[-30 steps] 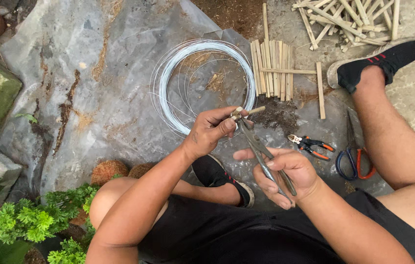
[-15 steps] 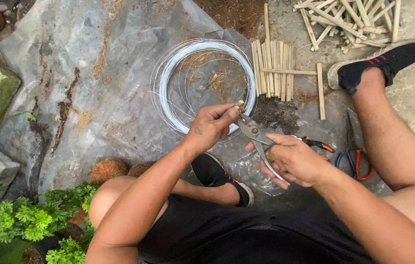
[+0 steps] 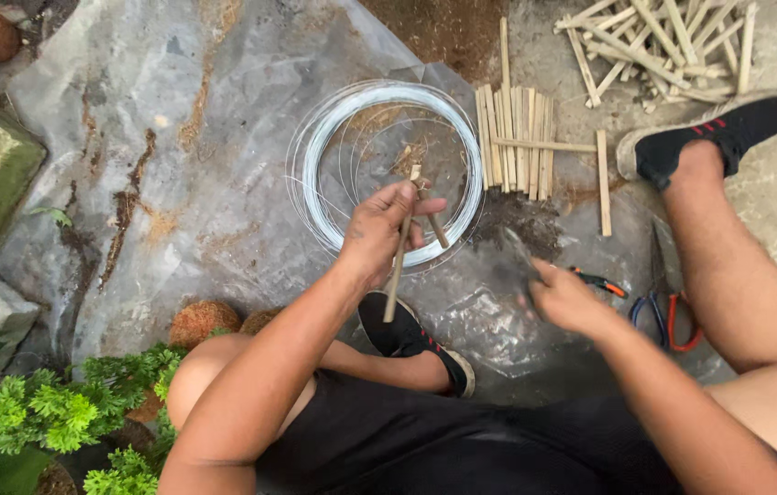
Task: The person sits on the ground and cuts bamboo sticks to length with pliers, then joins the cut sticks with wire into a small frame, twisting wire by hand and with pliers to hold the joints together.
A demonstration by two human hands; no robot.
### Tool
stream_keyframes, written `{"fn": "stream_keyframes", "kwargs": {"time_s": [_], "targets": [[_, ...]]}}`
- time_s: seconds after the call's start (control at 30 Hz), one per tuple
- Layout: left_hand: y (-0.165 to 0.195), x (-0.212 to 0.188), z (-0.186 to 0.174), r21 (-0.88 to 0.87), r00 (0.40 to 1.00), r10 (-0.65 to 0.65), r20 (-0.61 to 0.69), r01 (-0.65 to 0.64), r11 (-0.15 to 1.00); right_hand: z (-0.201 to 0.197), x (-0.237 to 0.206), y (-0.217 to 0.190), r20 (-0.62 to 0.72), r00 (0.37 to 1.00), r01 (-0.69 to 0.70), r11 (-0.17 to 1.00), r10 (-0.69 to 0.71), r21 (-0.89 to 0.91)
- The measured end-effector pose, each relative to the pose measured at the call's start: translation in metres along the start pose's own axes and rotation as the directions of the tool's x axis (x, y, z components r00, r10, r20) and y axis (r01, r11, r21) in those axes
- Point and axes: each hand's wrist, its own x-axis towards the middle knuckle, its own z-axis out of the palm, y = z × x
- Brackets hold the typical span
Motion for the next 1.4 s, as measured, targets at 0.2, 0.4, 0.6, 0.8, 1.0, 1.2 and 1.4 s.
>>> {"fn": "stream_keyframes", "kwargs": {"time_s": [0.2,0.4,0.6,0.8,1.0,1.2,1.4], "targets": [[-0.003,-0.003,0.010,0.039,0.998,0.055,-0.042,-0.053,0.998,0.037,0.031,0.046,-0.265,0.964,-0.145,0.825,-0.006,-0.547],[0.003,-0.003,0.014,0.080,0.994,0.052,-0.099,-0.044,0.996,0.008,0.020,0.044,-0.591,0.802,-0.307,0.788,-0.087,-0.533],[0.003,-0.003,0.010,0.139,0.993,0.067,-0.100,-0.053,0.989,-0.009,0.002,0.053,-0.510,0.850,-0.400,0.793,0.133,-0.460],[0.005,-0.001,0.003,0.183,0.991,0.080,-0.104,-0.060,0.981,-0.006,0.003,0.078,-0.468,0.826,-0.551,0.627,0.314,-0.551],[-0.006,0.003,0.007,0.122,0.993,0.091,-0.076,-0.081,0.989,0.008,0.022,0.060,-0.251,0.918,-0.118,0.815,0.307,0.567],[-0.016,0.008,0.014,0.138,0.994,0.104,-0.041,-0.098,0.986,0.035,0.012,-0.017,-0.137,0.975,0.209,0.506,-0.176,0.837],[-0.024,0.002,0.016,0.195,0.981,0.192,-0.021,-0.185,0.963,0.054,0.014,-0.063,-0.178,0.951,0.310,0.747,-0.254,0.588]]}}
